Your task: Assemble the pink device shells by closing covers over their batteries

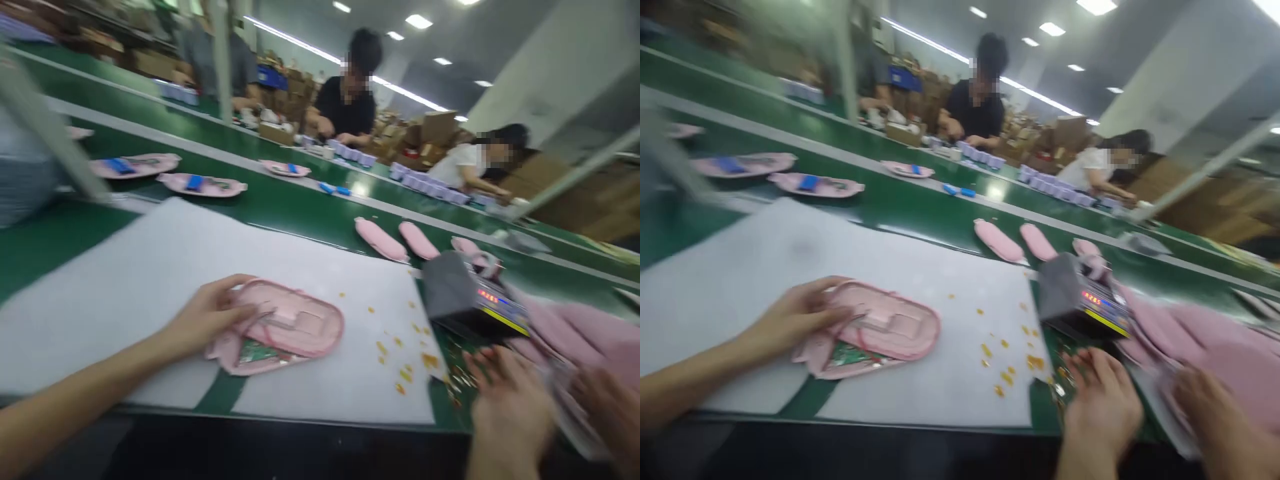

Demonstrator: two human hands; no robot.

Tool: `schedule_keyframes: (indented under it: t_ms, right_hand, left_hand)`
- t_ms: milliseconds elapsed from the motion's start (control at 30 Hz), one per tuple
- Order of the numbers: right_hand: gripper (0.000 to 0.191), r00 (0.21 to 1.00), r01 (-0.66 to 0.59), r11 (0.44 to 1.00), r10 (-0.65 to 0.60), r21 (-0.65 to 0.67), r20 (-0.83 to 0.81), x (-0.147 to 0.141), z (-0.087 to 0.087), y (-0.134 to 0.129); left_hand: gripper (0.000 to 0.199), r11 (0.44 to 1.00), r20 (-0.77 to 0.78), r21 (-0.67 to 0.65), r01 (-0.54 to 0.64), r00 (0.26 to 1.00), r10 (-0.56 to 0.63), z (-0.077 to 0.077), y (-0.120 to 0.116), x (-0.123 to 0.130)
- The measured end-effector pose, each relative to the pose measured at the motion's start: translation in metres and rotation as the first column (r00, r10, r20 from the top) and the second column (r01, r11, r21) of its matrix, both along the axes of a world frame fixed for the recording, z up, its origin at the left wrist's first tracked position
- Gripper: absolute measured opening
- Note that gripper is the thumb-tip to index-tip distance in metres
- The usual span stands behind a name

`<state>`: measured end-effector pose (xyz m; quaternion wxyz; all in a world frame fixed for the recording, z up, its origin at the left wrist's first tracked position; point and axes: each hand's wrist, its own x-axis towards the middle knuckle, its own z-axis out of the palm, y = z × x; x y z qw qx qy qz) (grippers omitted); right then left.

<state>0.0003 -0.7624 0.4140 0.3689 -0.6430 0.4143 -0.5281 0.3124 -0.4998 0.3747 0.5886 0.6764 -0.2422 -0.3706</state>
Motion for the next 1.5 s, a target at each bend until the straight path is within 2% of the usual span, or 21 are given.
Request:
schedule_keyframes:
  t_ms: [67,100,133,167,233,267,300,433,600,667,733,833,900,933,1000,1067,1233,1300,1367,1433,1500]
  right_hand:
    - [0.021,0.995,-0.096,0.994,0.097,-0.06,0.02,0.053,-0.003,0.045]
    - [0.016,0.972,-0.234,0.964,0.229,-0.123,-0.05,0.08,0.0,0.066]
    - [0.014,0.896,-0.438,0.881,0.412,-0.178,-0.167,0.107,0.005,0.084]
    - [0.014,0.76,-0.638,0.746,0.57,-0.191,-0.313,0.132,0.01,0.097]
    - [0.017,0.453,-0.874,0.472,0.7,-0.118,-0.552,0.177,0.016,0.112]
    - [0.018,0.354,-0.912,0.404,0.692,-0.069,-0.629,0.193,0.015,0.115]
    - [0.019,0.296,-0.925,0.378,0.667,-0.032,-0.683,0.206,0.013,0.115]
    - [0.02,0.262,-0.912,0.411,0.563,-0.009,-0.784,0.219,0.0,0.113]
    - [0.018,0.358,-0.89,0.416,0.389,-0.185,-0.849,0.214,-0.007,0.121]
    - [0.02,0.417,-0.856,0.448,0.302,-0.259,-0.857,0.216,-0.007,0.126]
    - [0.022,0.433,-0.817,0.509,0.234,-0.269,-0.871,0.22,-0.004,0.129]
    - [0.031,0.386,-0.71,0.68,0.155,-0.185,-0.909,0.227,0.008,0.125]
    - [0.037,0.343,-0.633,0.77,0.183,-0.083,-0.921,0.23,0.017,0.116]
    - [0.035,0.316,-0.628,0.778,0.245,-0.008,-0.917,0.231,0.02,0.111]
    - [0.028,0.28,-0.668,0.735,0.397,0.12,-0.874,0.232,0.024,0.101]
    - [0.025,0.279,-0.726,0.668,0.504,0.165,-0.817,0.231,0.024,0.095]
    - [0.024,0.341,-0.804,0.59,0.553,0.068,-0.76,0.202,0.02,0.099]
    - [0.027,0.27,-0.852,0.52,0.532,0.059,-0.803,0.183,0.015,0.106]
    - [0.053,0.14,-0.905,0.419,0.459,0.075,-0.877,0.17,0.007,0.114]
    - [0.089,0.039,-0.928,0.36,0.355,0.098,-0.934,0.169,-0.006,0.123]
    - [0.112,-0.043,-0.926,0.347,0.3,0.151,-0.953,0.178,-0.022,0.128]
  left_hand:
    - [0.048,0.991,-0.087,-0.117,0.058,0.994,-0.068,0.004,-0.001,0.0]
    - [0.044,0.984,-0.105,-0.161,0.072,0.99,-0.09,0.003,0.0,0.001]
    - [0.041,0.978,-0.115,-0.193,0.079,0.988,-0.103,0.002,0.001,0.003]
    - [0.04,0.973,-0.12,-0.217,0.082,0.987,-0.11,0.0,0.002,0.004]
    - [0.039,0.963,-0.124,-0.257,0.077,0.986,-0.112,-0.006,0.005,0.005]
    - [0.04,0.958,-0.132,-0.277,0.072,0.985,-0.112,-0.009,0.006,0.004]
    - [0.041,0.953,-0.145,-0.295,0.066,0.983,-0.113,-0.011,0.007,0.004]
    - [0.044,0.941,-0.19,-0.337,0.037,0.976,-0.106,-0.02,0.008,0.003]
    - [0.042,0.938,-0.114,-0.341,0.056,0.988,-0.101,-0.02,0.009,0.003]
    - [0.041,0.94,-0.035,-0.336,0.062,0.996,-0.078,-0.018,0.01,0.003]
    - [0.039,0.942,0.028,-0.329,0.058,0.998,-0.052,-0.018,0.011,0.002]
    - [0.034,0.947,0.066,-0.317,0.054,0.997,-0.034,-0.018,0.012,0.0]
    - [0.031,0.957,0.073,-0.29,0.032,0.997,-0.011,-0.018,0.013,-0.001]
    - [0.03,0.963,0.078,-0.27,0.018,0.997,0.004,-0.017,0.014,-0.001]
    - [0.029,0.976,0.105,-0.219,-0.005,0.994,0.029,-0.017,0.015,0.0]
    - [0.028,0.982,0.155,-0.191,0.008,0.988,0.022,-0.016,0.015,0.0]
    - [0.018,0.955,0.421,-0.242,0.171,0.906,-0.056,-0.014,0.021,-0.002]
    - [0.024,0.919,0.578,-0.18,0.35,0.794,-0.189,-0.013,0.027,-0.002]
    - [0.035,0.835,0.715,-0.033,0.549,0.597,-0.364,-0.009,0.034,0.0]
    - [0.052,0.752,0.776,0.16,0.639,0.39,-0.496,0.0,0.04,0.008]
    - [0.067,0.686,0.761,0.319,0.654,0.255,-0.596,0.012,0.041,0.024]
